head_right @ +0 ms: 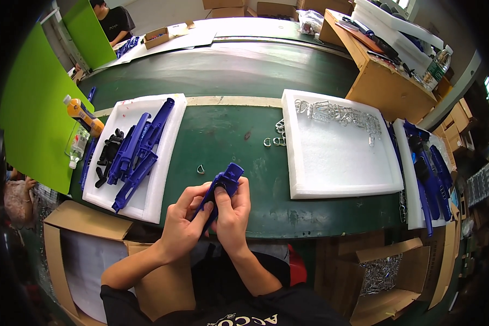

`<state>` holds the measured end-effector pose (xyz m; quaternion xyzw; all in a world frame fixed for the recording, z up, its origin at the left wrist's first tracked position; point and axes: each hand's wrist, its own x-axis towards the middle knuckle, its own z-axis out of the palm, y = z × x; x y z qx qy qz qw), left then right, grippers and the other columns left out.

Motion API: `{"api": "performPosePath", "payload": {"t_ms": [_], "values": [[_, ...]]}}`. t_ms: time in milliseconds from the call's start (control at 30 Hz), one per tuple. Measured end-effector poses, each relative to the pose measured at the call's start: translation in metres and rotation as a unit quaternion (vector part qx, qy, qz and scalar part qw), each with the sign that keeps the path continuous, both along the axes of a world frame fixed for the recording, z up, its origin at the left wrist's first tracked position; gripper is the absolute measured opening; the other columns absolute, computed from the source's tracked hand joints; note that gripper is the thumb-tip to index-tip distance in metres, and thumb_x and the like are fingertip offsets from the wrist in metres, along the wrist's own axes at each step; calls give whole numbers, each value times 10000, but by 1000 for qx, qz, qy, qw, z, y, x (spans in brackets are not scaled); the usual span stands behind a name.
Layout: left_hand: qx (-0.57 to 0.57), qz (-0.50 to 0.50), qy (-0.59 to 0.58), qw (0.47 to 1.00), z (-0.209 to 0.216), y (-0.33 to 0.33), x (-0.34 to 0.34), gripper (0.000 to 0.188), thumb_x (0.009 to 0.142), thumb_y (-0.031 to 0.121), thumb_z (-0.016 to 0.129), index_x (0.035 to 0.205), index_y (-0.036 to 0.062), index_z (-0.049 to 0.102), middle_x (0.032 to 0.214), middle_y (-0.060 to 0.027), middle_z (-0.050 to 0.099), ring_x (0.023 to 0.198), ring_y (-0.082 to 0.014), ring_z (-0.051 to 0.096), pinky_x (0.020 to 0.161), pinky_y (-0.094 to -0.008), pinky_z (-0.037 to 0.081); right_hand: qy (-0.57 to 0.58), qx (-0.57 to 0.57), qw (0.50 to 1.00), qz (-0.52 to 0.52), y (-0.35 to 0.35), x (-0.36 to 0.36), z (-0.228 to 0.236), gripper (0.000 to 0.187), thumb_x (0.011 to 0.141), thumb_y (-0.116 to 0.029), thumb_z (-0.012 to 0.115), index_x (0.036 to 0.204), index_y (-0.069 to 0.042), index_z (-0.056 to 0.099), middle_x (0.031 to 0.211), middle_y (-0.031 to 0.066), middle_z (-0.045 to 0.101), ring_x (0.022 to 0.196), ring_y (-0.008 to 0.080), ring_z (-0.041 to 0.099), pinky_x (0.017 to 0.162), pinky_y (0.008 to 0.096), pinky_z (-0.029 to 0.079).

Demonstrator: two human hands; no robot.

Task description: The person assembles blue plastic housings by hand, inserting metal rings and black plastic internal components into them.

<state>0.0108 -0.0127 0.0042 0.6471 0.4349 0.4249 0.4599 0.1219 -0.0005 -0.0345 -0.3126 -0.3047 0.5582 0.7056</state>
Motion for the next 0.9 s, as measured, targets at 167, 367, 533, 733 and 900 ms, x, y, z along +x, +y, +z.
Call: {"api": "performPosePath", "payload": {"t_ms": [167, 367, 533, 733, 900], "values": [[-155, -7, -158, 975, 2, 6, -3, 355, 1020, 33, 517, 1371, 29, 466, 1026, -132, 666, 743, -158, 691, 544, -258, 548, -25, 0, 998, 56, 5, 8, 6, 129, 1024, -95, 521, 1130, -44, 468, 928, 44, 635, 756, 31, 581, 490, 174, 401], [-174, -22, -190, 966, 7, 4, -4, 400, 1033, 77, 508, 1418, 43, 402, 1036, -149, 661, 721, -188, 705, 524, -257, 546, -58, 22, 997, 54, 6, 14, 1, 272, 1020, -129, 535, 1244, 19, 492, 1023, 121, 677, 893, 143, 664, 670, 254, 533], [-119, 39, -75, 989, 1, 1, -4, 421, 1020, 88, 543, 1439, 73, 495, 862, -73, 688, 634, -97, 647, 495, -251, 508, -230, 44, 972, -19, -3, 10, 10, 273, 987, -82, 588, 1216, 35, 496, 1023, 117, 689, 841, 126, 658, 721, 271, 536], [-76, 58, -14, 995, 9, -1, 1, 461, 984, 32, 580, 1436, 119, 550, 799, -53, 699, 607, -62, 602, 532, -250, 522, -147, 22, 989, -23, -2, 6, 8, 204, 985, -49, 603, 1138, -7, 475, 893, 40, 634, 726, 55, 590, 618, 214, 479], [0, 63, 10, 998, 5, 0, 0, 493, 964, 1, 590, 1440, 125, 545, 790, -94, 686, 596, -82, 597, 551, -279, 529, -116, 31, 992, -40, -2, -1, 8, 186, 1005, -67, 591, 1152, -24, 485, 949, 26, 615, 787, 38, 574, 634, 190, 455]]}}
